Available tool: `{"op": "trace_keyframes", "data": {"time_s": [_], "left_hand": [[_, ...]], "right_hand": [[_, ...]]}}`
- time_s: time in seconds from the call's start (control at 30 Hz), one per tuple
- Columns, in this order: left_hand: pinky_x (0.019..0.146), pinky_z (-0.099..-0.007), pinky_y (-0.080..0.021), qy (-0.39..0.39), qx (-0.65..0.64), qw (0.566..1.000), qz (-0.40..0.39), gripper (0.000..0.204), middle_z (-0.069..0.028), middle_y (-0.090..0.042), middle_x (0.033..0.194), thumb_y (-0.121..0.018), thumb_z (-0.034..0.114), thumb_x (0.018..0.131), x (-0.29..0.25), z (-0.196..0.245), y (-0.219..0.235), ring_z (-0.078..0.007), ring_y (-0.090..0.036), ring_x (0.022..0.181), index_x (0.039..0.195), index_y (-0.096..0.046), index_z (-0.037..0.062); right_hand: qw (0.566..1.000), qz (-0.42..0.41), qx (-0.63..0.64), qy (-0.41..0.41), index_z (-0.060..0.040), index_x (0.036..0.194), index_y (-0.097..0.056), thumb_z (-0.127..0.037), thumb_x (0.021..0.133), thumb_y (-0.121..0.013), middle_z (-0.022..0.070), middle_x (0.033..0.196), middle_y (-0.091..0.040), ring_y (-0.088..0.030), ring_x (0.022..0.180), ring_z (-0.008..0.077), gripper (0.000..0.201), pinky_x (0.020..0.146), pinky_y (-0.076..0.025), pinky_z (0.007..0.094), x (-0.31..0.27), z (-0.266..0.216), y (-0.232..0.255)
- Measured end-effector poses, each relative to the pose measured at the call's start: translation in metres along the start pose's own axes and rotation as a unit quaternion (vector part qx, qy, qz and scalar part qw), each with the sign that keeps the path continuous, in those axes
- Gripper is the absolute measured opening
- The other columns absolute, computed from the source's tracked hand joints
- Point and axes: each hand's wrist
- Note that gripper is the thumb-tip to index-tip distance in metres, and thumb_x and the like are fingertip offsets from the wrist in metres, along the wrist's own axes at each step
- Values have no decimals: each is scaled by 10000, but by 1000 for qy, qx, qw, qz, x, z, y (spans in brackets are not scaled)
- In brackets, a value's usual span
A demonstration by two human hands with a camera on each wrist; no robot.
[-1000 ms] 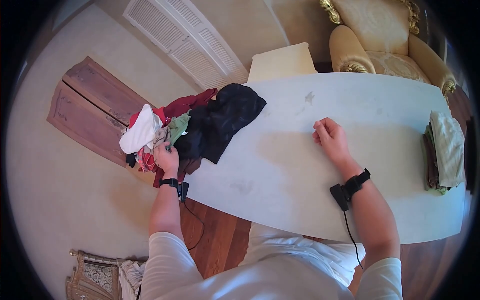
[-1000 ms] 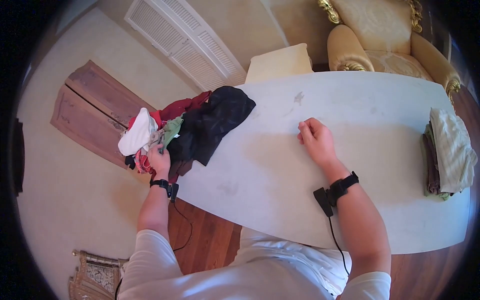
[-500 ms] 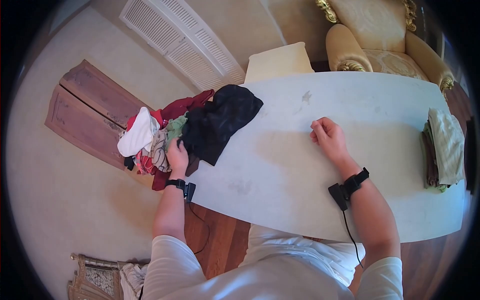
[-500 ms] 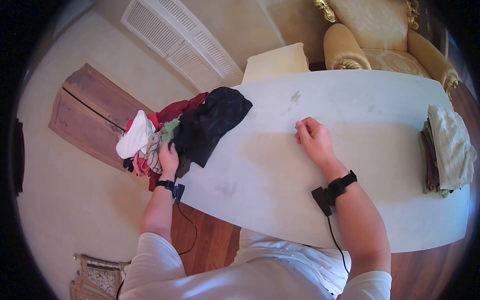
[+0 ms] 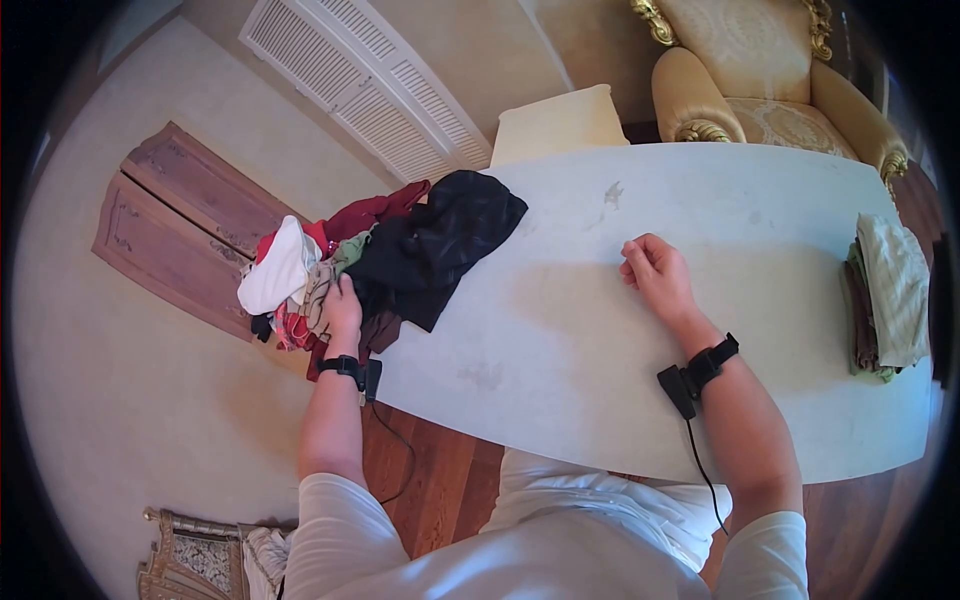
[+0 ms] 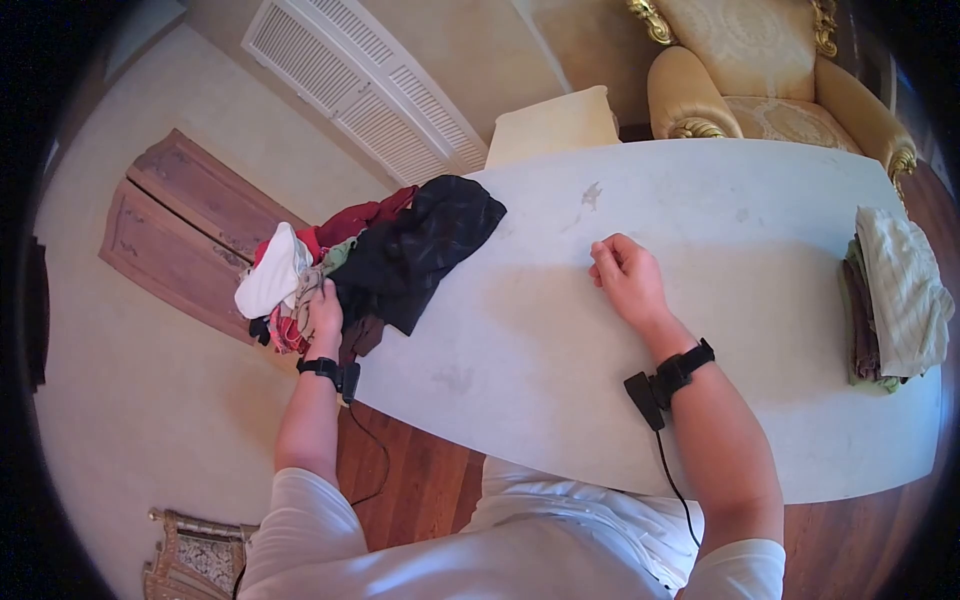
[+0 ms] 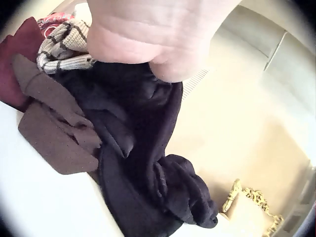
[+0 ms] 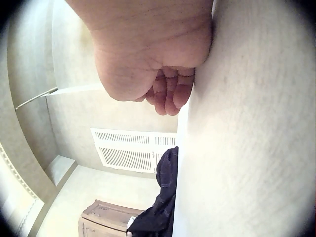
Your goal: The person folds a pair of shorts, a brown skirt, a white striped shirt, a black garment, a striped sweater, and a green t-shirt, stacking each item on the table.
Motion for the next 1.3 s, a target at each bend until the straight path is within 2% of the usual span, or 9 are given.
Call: {"op": "trace_keyframes", "data": {"time_s": [0.17, 0.23, 0.3, 0.6, 0.7, 0.8, 0.9, 1.13, 1.3], "left_hand": [[1016, -481, -496, -9, 80, 990, -114, 402, -310, -686, 1228, -517, 247, 1062, -27, -8, -19, -468, -640, 1183, 1287, -638, -63], [995, -498, -504, -95, 102, 988, -68, 324, -310, -683, 1180, -528, 177, 1031, -40, -23, -42, -478, -641, 1137, 1212, -646, -64], [1001, -522, -493, -128, 140, 973, -129, 315, -327, -662, 1180, -563, 132, 986, -49, -20, -53, -502, -618, 1130, 1217, -633, -70], [1279, -464, -241, -84, 168, 964, -188, 735, -336, -399, 1586, -597, 316, 1009, -99, 4, -86, -459, -337, 1511, 1524, -360, -150], [1264, -470, -266, -84, 127, 972, -181, 682, -345, -412, 1569, -608, 337, 1007, -108, 8, -86, -470, -353, 1496, 1510, -433, -90], [1246, -483, -290, -100, 130, 952, -257, 619, -353, -413, 1563, -629, 364, 1001, -118, 38, -66, -476, -355, 1491, 1482, -512, -7], [1234, -467, -318, -109, 101, 952, -268, 554, -312, -426, 1574, -634, 396, 1005, -130, 51, -64, -437, -380, 1496, 1460, -570, 87], [1263, -482, -255, -120, 130, 949, -261, 682, -354, -326, 1628, -613, 433, 1016, -144, 54, -71, -486, -292, 1535, 1536, -463, 18], [1263, -486, -252, -116, 121, 943, -288, 688, -365, -300, 1636, -611, 448, 1016, -145, 62, -62, -489, -276, 1543, 1548, -459, 39]], "right_hand": [[1000, -2, -14, 4, 3, 941, -661, -273, 1069, -596, 44, 744, -683, -628, 672, 99, 311, 641, -509, 287, -1, -4, 1], [1000, -1, -13, 6, 5, 941, -660, -270, 1068, -598, 43, 743, -680, -627, 672, 98, 309, 641, -509, 287, -2, -4, 1], [1000, -1, -11, 5, 6, 943, -660, -266, 1068, -599, 43, 744, -680, -627, 673, 99, 306, 641, -509, 287, -2, -4, 1], [1000, 0, -13, 3, 18, 955, -663, -245, 1063, -602, 57, 753, -686, -638, 680, 110, 290, 653, -520, 290, -2, -6, -1], [1000, -1, -14, 2, 22, 959, -663, -240, 1063, -603, 60, 753, -687, -640, 683, 110, 288, 658, -523, 289, -3, -7, -1], [1000, -2, -11, -1, 22, 959, -661, -236, 1065, -604, 58, 755, -687, -639, 685, 108, 285, 659, -523, 288, -3, -6, -1], [1000, -3, -8, -5, 17, 959, -660, -235, 1067, -605, 53, 757, -686, -638, 687, 106, 279, 661, -523, 287, -3, -4, -2], [1000, -4, -6, -10, 6, 959, -659, -248, 1068, -614, 45, 757, -682, -629, 686, 98, 279, 659, -518, 282, -3, -5, -1], [1000, -3, -12, -7, 2, 958, -660, -251, 1067, -615, 40, 753, -680, -626, 686, 94, 279, 654, -511, 280, -3, -7, 0]]}}
Point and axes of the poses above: each hand's wrist, its own x-axis towards the middle knuckle, its own y-axis out of the back of the hand, z = x × y
